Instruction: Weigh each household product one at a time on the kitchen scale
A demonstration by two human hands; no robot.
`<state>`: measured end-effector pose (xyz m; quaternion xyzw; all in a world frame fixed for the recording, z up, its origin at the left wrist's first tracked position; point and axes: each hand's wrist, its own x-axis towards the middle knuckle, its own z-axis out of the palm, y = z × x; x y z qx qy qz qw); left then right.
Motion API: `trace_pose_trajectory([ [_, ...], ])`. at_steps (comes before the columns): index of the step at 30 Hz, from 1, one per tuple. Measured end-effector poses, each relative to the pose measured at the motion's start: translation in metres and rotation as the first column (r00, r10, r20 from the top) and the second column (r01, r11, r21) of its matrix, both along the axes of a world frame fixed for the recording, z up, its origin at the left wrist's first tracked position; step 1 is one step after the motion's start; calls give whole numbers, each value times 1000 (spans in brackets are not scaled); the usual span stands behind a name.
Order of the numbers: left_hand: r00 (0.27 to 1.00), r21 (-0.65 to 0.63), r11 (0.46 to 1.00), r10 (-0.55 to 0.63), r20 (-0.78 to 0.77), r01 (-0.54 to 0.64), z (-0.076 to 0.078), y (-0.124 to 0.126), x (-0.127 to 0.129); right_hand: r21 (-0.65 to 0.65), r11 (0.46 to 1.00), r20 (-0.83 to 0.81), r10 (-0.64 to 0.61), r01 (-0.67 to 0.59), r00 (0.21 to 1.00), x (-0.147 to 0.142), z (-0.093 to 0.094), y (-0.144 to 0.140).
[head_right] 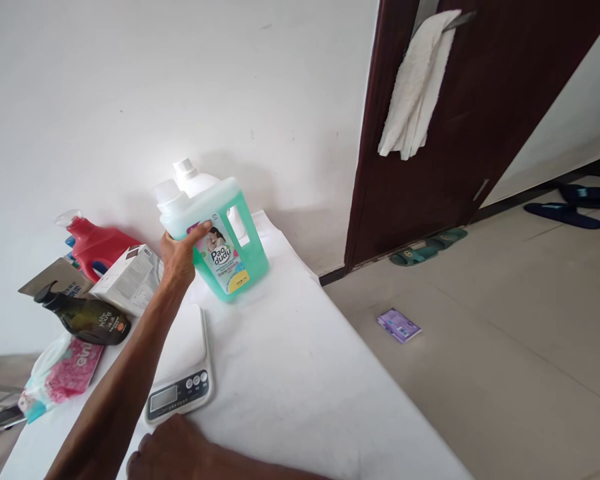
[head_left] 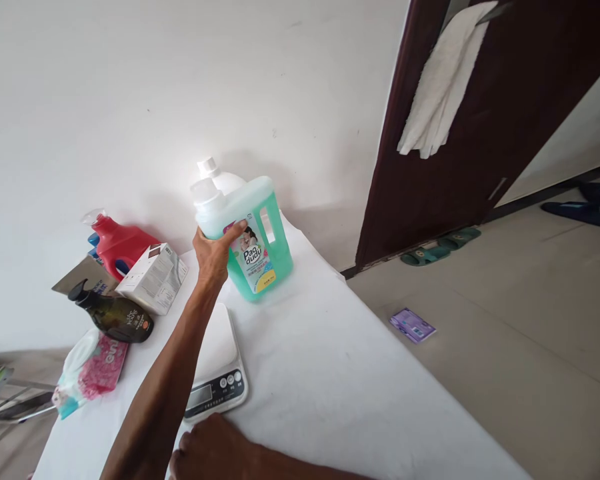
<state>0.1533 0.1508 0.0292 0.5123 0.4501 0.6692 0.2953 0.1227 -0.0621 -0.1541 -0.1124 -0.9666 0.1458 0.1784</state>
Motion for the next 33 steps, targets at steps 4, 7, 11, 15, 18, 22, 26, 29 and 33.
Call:
trace_pose_trajectory([
  [4, 999, 68, 997, -38, -17, 39, 26, -50, -26, 90, 994, 20, -59, 57, 998, 18, 14, -8],
  [7, 999, 156, 988, 4, -31, 1, 45, -87, -51, 124, 989, -20, -77, 79, 997, 27, 20, -11],
  [11, 997, 176, 982, 73, -13, -70, 57, -131, -86, 92, 991, -51, -95, 99, 994, 30, 24, -10],
  [15, 988, 110, 982, 153, -5, -151, 51, -159, -115, 46, 997, 23, -70, 69, 997, 33, 32, -9],
  [18, 982, 93, 978, 187, -4, -186, 43, -168, -129, 41, 997, 78, -66, 63, 995, 35, 38, -8],
  [22, 980, 51, 979, 196, -11, -196, 31, -171, -139, 39, 997, 106, -64, 60, 992, 36, 40, -8],
  [26, 980, 41, 980, 197, -23, -196, 24, -169, -141, 38, 998, 102, -60, 56, 993, 36, 38, -8],
  [29, 986, 51, 986, 163, -34, -161, 23, -166, -141, 22, 998, 90, -55, 54, 994, 35, 35, -7],
  [33, 989, 48, 991, 131, -69, -128, 19, -165, -148, -6, 998, 55, -55, 56, 997, 34, 31, -7],
])
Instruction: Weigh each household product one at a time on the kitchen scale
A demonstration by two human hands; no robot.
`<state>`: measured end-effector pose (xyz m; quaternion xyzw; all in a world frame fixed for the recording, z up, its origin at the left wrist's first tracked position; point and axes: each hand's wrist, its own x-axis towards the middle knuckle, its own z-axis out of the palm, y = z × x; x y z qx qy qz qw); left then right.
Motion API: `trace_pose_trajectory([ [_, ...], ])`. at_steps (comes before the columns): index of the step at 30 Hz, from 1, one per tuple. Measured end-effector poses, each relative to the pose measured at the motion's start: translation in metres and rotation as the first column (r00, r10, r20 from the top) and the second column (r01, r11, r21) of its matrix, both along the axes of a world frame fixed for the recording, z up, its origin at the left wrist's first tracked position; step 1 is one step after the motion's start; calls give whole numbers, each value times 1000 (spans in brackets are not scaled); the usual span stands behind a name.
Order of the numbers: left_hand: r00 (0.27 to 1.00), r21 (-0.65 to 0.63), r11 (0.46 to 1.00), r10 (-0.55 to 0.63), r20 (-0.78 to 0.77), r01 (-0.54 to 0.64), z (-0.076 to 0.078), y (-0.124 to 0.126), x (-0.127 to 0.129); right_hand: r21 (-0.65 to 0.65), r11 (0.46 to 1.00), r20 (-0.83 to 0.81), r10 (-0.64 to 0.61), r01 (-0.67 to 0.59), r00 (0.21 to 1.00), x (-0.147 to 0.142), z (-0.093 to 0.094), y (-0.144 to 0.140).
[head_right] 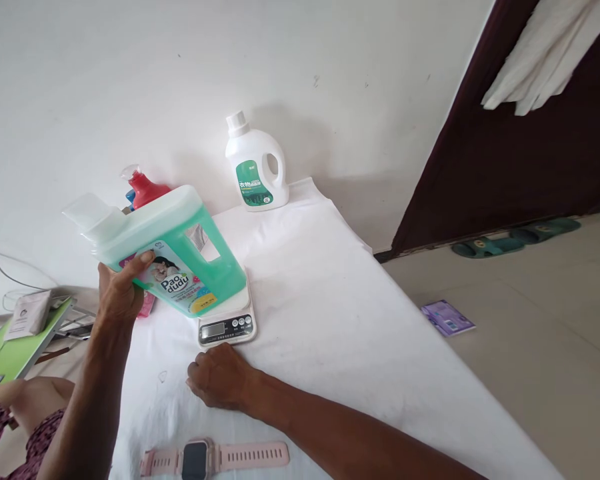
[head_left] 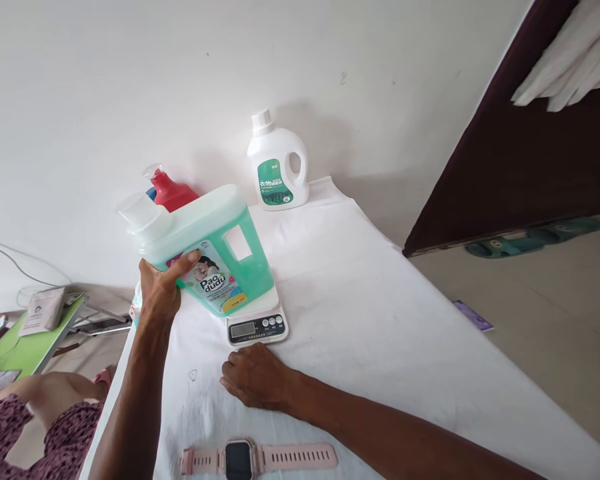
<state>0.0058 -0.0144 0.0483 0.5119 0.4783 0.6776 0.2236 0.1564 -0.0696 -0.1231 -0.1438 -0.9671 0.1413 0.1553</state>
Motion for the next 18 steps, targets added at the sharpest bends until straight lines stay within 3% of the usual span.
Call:
trace_pose_trajectory([
  [7, 996, -22, 998, -63, -62, 62, -7, -13, -21, 20, 1000, 7, 5, -5, 1000, 2, 2, 0],
  [10, 992, 4, 994, -110, -68, 110, -19, -21, -26, 22, 1000, 28, 0, -1, 1000, 2, 4, 0],
  [13, 997, -38, 997, -71, -1, 71, -50, -30, -34, 35, 999, 48, -1, -1, 999, 2, 5, 0],
  [18, 997, -252, 965, 76, 16, -69, -128, -48, -51, 59, 998, 26, -17, 15, 1000, 0, 3, -1],
])
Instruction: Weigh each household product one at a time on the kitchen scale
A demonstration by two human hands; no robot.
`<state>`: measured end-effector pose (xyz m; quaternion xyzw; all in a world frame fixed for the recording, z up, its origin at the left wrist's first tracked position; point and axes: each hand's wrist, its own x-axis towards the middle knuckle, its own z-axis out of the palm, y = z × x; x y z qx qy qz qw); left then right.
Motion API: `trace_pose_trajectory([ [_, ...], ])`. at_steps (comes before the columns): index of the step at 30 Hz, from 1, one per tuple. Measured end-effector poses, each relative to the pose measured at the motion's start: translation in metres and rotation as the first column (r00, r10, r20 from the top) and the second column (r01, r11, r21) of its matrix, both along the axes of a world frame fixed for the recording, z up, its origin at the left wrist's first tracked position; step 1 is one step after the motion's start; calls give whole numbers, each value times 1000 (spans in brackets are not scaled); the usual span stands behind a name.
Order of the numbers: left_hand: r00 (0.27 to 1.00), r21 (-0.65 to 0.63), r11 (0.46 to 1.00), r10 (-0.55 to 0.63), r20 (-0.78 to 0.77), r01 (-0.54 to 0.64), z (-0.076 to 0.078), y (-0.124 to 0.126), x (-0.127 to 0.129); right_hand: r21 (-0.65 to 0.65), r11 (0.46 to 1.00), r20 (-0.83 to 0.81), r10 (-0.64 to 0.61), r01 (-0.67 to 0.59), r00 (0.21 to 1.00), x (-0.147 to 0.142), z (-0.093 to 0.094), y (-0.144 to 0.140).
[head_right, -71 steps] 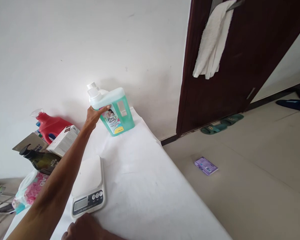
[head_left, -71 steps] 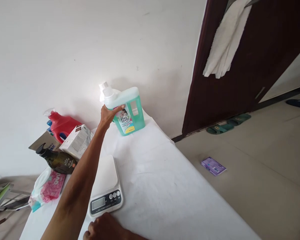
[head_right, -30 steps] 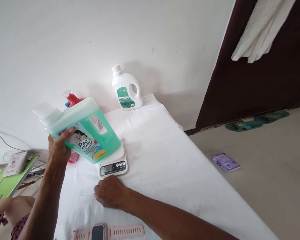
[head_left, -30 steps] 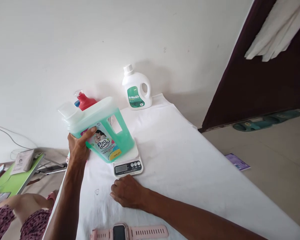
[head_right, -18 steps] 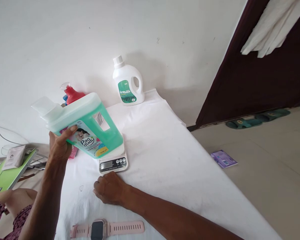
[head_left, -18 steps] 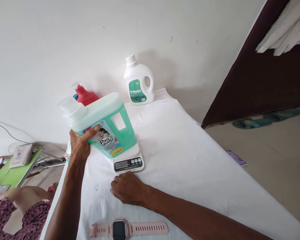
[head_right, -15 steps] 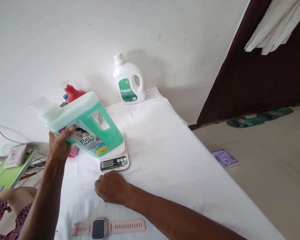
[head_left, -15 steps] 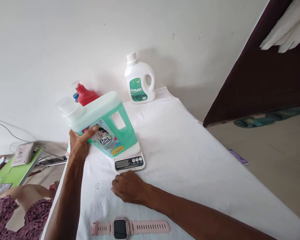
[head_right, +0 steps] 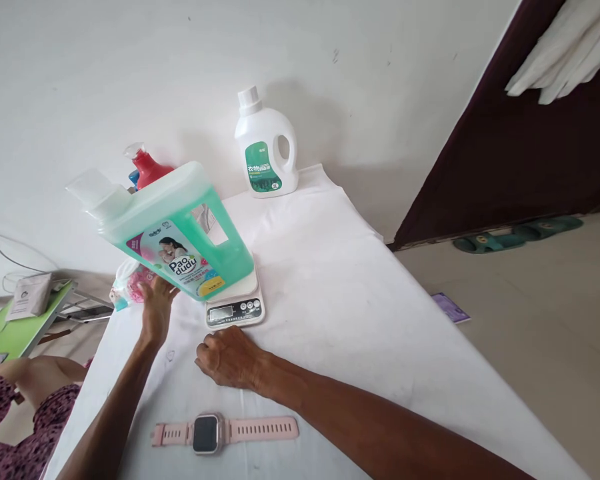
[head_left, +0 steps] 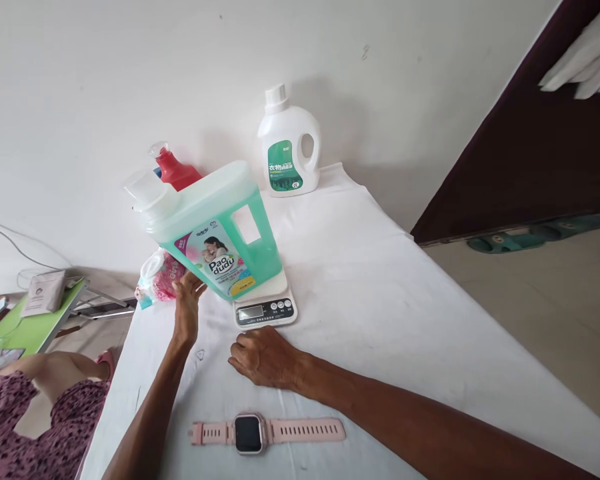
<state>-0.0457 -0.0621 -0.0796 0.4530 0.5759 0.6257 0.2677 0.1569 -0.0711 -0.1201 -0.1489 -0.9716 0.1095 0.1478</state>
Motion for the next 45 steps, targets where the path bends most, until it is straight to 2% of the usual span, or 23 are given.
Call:
trace_pose_trajectory([
  [2, 1000, -58, 998, 28, 7, -28, -20, -7, -4, 7, 1000, -22, -3, 3, 1000, 0, -1, 0],
  [5, 1000, -91, 996, 24, 6, -23, -28, -12, -7, 21, 1000, -35, -2, 3, 999, 1, -3, 0],
  [10, 996, -120, 993, -11, -92, 0, -22, -11, -6, 39, 999, -57, 12, -10, 998, 1, -7, -1],
  [24, 982, -159, 987, -15, -191, -16, -20, -12, -5, 24, 1000, -23, 16, -16, 1000, 2, -7, -1],
  [40, 977, -151, 988, -16, -214, -17, -22, -13, -5, 63, 998, -117, 23, -16, 993, 4, -14, -1],
  [45, 993, -127, 992, -30, -116, 16, -22, -16, -4, 35, 999, -97, -2, 5, 995, 3, -14, -2],
])
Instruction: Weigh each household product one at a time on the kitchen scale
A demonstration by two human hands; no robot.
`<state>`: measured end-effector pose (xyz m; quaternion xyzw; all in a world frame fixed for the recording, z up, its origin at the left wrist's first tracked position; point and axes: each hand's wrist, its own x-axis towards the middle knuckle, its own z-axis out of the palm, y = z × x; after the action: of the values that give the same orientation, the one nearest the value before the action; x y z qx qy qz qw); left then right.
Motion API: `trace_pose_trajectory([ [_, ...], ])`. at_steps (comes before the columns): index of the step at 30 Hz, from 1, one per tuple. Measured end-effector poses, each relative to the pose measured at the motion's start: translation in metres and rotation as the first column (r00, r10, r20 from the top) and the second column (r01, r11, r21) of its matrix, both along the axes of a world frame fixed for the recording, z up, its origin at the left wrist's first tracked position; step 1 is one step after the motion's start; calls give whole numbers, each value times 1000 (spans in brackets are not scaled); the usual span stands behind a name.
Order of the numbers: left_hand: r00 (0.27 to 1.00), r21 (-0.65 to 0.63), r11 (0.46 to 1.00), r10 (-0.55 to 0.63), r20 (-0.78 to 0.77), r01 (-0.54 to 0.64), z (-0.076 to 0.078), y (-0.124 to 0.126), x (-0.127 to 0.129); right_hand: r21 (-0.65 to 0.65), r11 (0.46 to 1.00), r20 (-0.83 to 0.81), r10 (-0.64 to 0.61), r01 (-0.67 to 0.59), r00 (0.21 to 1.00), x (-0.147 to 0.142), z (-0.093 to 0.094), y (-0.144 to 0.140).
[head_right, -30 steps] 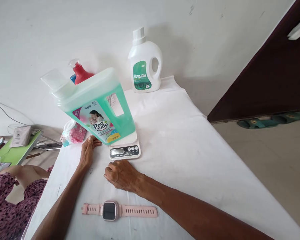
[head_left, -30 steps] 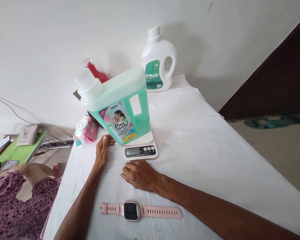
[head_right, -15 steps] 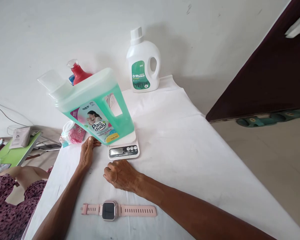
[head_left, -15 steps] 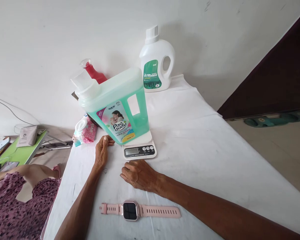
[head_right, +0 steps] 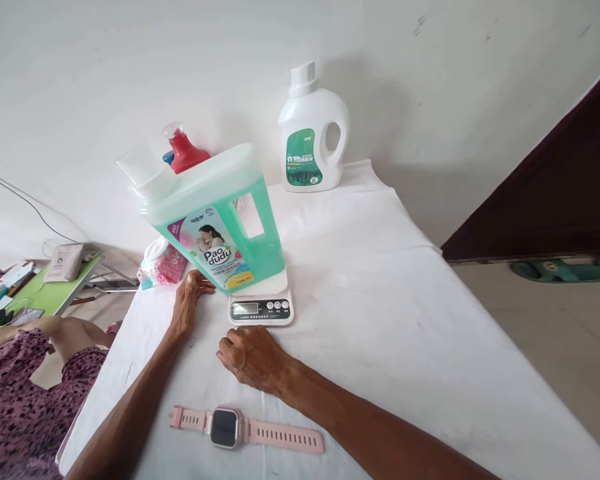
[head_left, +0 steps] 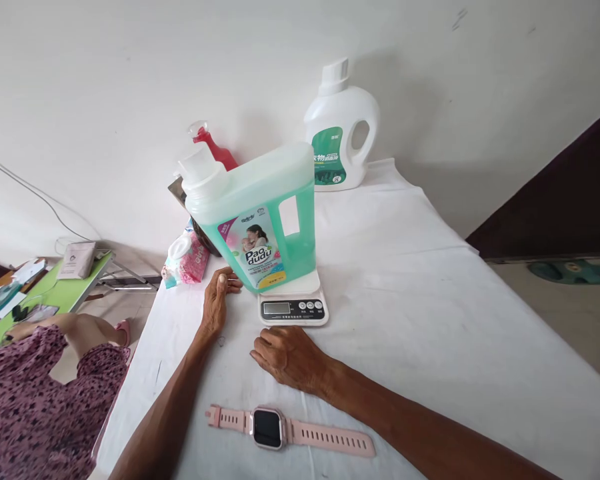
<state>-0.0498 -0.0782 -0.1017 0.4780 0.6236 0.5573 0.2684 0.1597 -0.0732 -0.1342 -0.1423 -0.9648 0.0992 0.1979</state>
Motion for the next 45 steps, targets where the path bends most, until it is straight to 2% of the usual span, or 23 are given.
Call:
trace_pose_trajectory([
  [4, 1000, 44, 999, -19, 9, 19, 3, -1, 4, -8, 1000, 20, 12, -12, 1000, -2, 2, 0],
  [7, 1000, 101, 995, -4, -29, 6, 12, 0, 10, -7, 1000, 25, 18, -18, 1000, -3, 5, 0],
  [9, 998, 161, 987, 15, -61, -5, 27, 2, 16, -14, 1000, 48, 19, -19, 999, -3, 9, 1],
  [14, 992, 315, 948, 79, -97, -44, 79, 19, 42, -58, 998, 139, 41, -33, 989, -1, 18, 1],
  [16, 988, 316, 942, 140, -66, -113, 94, 30, 55, -83, 996, 151, 47, -35, 987, 0, 21, 2],
  [18, 977, 293, 936, 210, -27, -194, 102, 40, 65, -95, 995, 151, 51, -37, 987, 0, 21, 2],
  [21, 971, 271, 933, 239, 24, -236, 107, 52, 71, -93, 995, 137, 59, -47, 989, 0, 18, 3],
  [27, 994, 251, 962, 91, 62, -104, 111, 68, 59, -83, 996, 70, 33, -27, 997, -2, 11, 2],
  [33, 979, 314, 929, 166, 121, -197, 117, 90, 71, -43, 999, 63, 32, -29, 997, -3, 12, 2],
  [36, 969, 339, 912, 188, 157, -232, 122, 113, 81, -28, 999, 22, 18, -17, 1000, -3, 10, 2],
  [40, 966, 427, 869, 192, 175, -250, 127, 157, 86, -17, 1000, -23, 11, -11, 1000, -6, 4, 0],
  [43, 977, 512, 833, 159, 140, -209, 125, 192, 83, 14, 1000, -55, 17, -16, 998, -11, -5, 0],
  [45, 980, 516, 833, 157, 126, -200, 119, 210, 79, 58, 998, -82, 9, -4, 997, -16, -12, -1],
])
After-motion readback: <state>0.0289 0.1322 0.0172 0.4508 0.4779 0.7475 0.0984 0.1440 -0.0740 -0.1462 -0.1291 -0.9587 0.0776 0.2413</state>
